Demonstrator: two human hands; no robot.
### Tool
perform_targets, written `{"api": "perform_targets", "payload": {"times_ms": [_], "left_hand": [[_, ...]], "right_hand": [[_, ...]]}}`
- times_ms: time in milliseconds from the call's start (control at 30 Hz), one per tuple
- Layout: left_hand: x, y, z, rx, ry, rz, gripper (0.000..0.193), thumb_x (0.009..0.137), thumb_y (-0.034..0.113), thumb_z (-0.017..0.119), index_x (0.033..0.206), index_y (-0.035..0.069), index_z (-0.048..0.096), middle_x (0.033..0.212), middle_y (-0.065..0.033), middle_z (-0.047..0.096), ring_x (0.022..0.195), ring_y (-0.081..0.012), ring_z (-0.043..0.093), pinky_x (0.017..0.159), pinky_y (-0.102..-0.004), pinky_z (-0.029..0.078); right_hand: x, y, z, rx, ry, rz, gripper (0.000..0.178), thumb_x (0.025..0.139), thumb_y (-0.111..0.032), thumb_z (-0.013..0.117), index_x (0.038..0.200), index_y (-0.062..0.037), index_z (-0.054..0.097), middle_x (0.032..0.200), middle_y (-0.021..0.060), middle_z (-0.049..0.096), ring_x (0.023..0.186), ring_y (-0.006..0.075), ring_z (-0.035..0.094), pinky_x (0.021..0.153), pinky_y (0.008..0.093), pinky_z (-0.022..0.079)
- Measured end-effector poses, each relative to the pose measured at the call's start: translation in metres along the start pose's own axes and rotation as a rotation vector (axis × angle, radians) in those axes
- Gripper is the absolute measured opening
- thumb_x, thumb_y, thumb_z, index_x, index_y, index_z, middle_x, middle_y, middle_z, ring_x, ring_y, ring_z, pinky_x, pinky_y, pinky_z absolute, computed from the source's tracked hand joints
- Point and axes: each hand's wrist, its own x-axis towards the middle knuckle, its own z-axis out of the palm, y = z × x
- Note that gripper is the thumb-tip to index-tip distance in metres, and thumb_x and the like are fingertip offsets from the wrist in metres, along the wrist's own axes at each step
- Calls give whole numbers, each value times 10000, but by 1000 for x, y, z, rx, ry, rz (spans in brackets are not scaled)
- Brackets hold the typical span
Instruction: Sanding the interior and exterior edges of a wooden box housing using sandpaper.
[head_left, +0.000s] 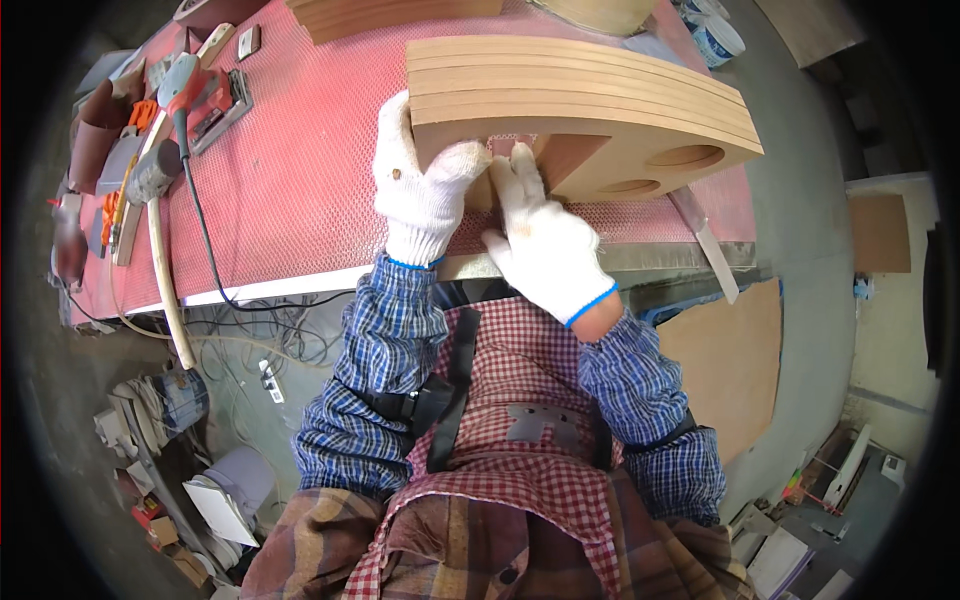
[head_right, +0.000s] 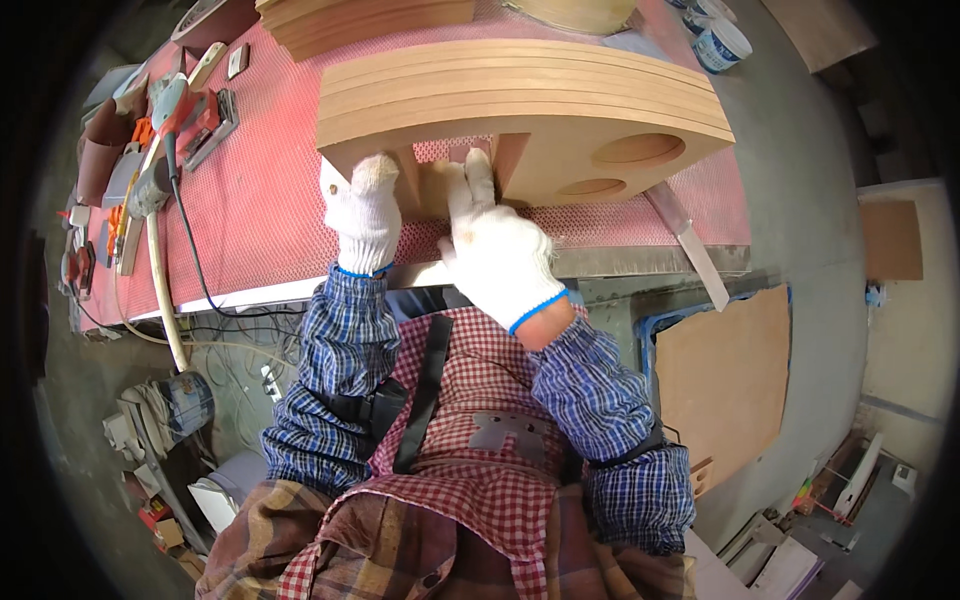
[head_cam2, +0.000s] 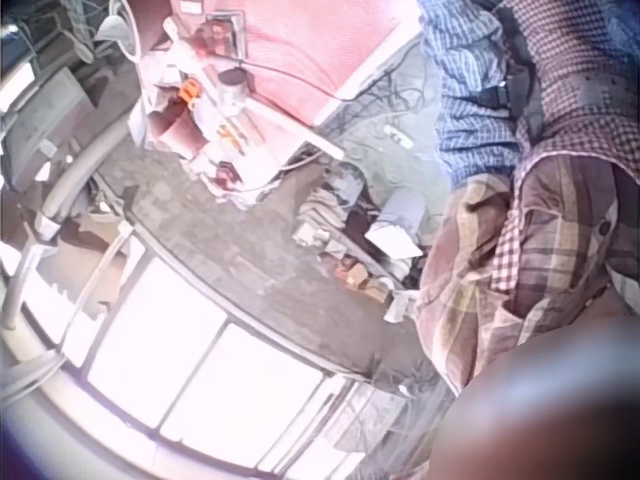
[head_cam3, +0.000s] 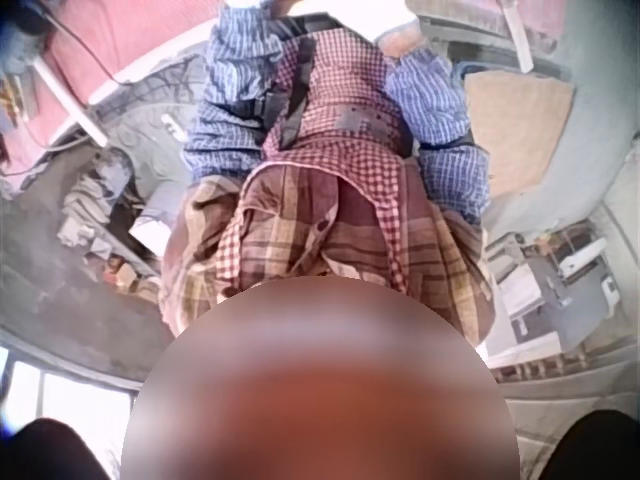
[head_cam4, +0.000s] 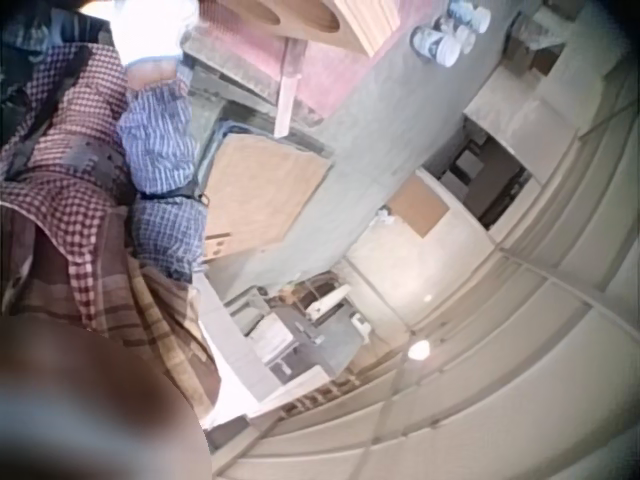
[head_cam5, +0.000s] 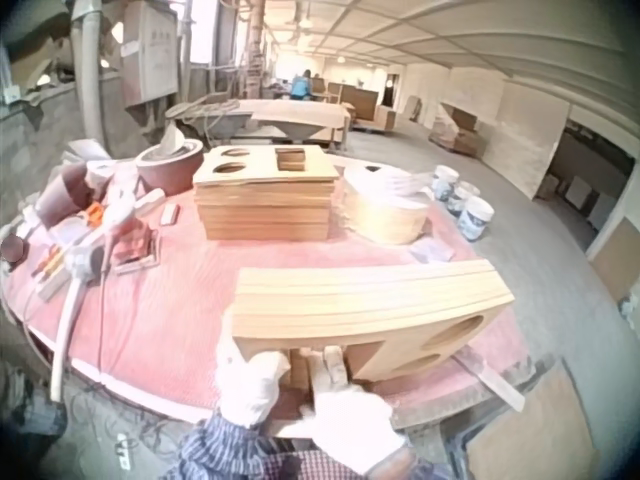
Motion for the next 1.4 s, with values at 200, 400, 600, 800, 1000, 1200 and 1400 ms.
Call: {"api": "perform_targets", "payload": {"times_ms": [200, 400, 600, 800, 1000, 1200, 1400], "left_hand": [[-2, -9, -9, 191, -34, 53, 785, 696, 311, 802, 1299, -12, 416, 1136, -173, 570, 1017, -250, 600, 862, -369, 533], [1, 0, 0, 134, -26, 53, 793, 683, 323, 814, 1281, -26, 428, 1132, -172, 577, 1017, -250, 600, 870, -372, 529], [3, 0, -2, 46, 20, 45, 841, 701, 469, 817, 1262, -42, 454, 1111, -169, 601, 1017, -238, 605, 889, -363, 514], [1, -2, -3, 152, 7, 22, 819, 688, 408, 828, 1260, -45, 457, 1113, -174, 606, 1002, -236, 613, 867, -360, 528], [6, 5, 5, 108, 32, 50, 790, 664, 373, 842, 1246, -27, 487, 1105, -167, 619, 999, -252, 627, 874, -358, 529], [6, 9, 2, 71, 37, 13, 821, 662, 454, 818, 1240, -27, 489, 1113, -169, 618, 1002, -244, 626, 879, -357, 525], [8, 7, 5, 100, 9, -10, 820, 662, 448, 823, 1241, -28, 490, 1105, -172, 610, 991, -251, 630, 865, -370, 534]], "right_hand": [[-9, -12, -5, -221, 12, -12, 699, 813, -197, 578, 1441, -17, 329, 1438, 248, 426, 654, 233, 683, 512, 357, 568], [6, -7, 3, -149, 111, -23, 611, 812, -128, 521, 1386, 38, 389, 1349, 307, 487, 555, 205, 650, 450, 318, 537], [-17, -11, -2, -133, 0, -42, 618, 821, -136, 523, 1398, 40, 385, 1453, 271, 395, 566, 231, 648, 431, 342, 518], [21, -7, -4, -221, -195, 44, 562, 903, -240, 524, 1379, 6, 356, 1440, 250, 400, 707, 259, 711, 527, 375, 577], [-9, -8, -5, -42, -8, 36, 615, 810, -99, 522, 1403, -14, 383, 1469, 222, 397, 622, 242, 680, 550, 362, 574], [7, -7, 6, 7, 3, 29, 551, 891, -166, 498, 1399, -30, 331, 1509, 272, 285, 759, 294, 713, 624, 394, 592], [11, -2, 7, -93, 14, 26, 522, 863, -116, 467, 1364, 4, 386, 1468, 282, 354, 718, 270, 713, 567, 391, 581]]}}
